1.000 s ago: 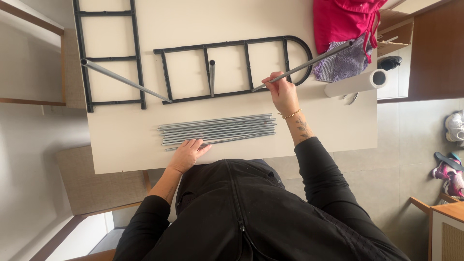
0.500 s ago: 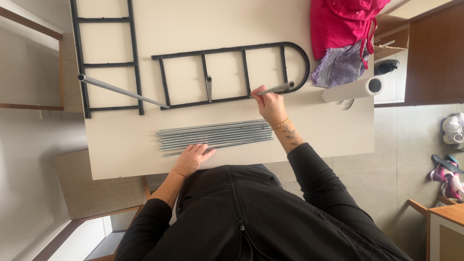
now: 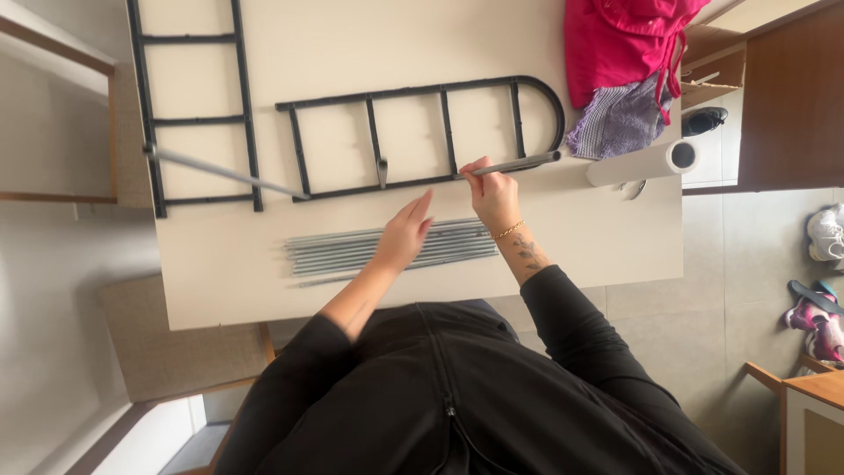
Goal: The person disassembles a metal shelving unit by removing horizontal rods from the side frames. They then lay the frames flat on the table and begin inserting the rods into the holes of the frames to reassemble the unit.
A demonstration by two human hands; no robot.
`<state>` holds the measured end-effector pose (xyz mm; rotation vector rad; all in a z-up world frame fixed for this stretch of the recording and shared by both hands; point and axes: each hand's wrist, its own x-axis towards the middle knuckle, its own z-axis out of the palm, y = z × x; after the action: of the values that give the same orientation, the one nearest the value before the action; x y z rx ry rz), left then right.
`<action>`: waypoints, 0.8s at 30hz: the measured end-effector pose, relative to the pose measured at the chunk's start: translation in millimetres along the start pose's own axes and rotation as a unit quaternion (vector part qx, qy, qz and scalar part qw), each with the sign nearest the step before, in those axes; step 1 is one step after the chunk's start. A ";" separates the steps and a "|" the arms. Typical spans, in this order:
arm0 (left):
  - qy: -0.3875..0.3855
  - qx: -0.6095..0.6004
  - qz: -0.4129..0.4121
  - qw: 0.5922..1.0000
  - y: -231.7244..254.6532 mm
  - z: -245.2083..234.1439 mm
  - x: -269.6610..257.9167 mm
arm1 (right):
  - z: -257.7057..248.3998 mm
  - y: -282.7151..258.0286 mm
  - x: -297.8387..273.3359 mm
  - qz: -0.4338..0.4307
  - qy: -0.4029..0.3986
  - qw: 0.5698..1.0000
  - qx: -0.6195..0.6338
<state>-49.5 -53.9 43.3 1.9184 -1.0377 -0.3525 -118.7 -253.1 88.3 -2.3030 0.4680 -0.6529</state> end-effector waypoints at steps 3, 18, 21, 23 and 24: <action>0.024 -0.047 0.024 0.998 -0.4 29.0 56.7 | 1.6 3.2 3.0 0.048 -0.017 0.998 -0.020; 0.015 0.006 0.044 0.999 -28.0 70.2 97.6 | 20.5 30.1 -10.8 0.012 0.017 0.998 -0.066; 0.006 0.011 0.032 0.999 -30.1 72.4 93.9 | 19.2 25.8 -11.6 0.025 0.004 0.998 -0.058; 0.018 0.025 0.029 0.999 -37.0 72.9 108.4 | 17.1 25.6 9.2 -0.006 0.035 0.999 -0.032; 0.010 0.016 0.025 1.000 -40.3 77.1 103.1 | 13.8 23.6 3.8 -0.012 0.042 0.999 -0.018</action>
<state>-11.9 -168.9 -16.4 1.9176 -1.0815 -0.2882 -111.3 -264.3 64.2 -2.3251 0.4971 -0.7617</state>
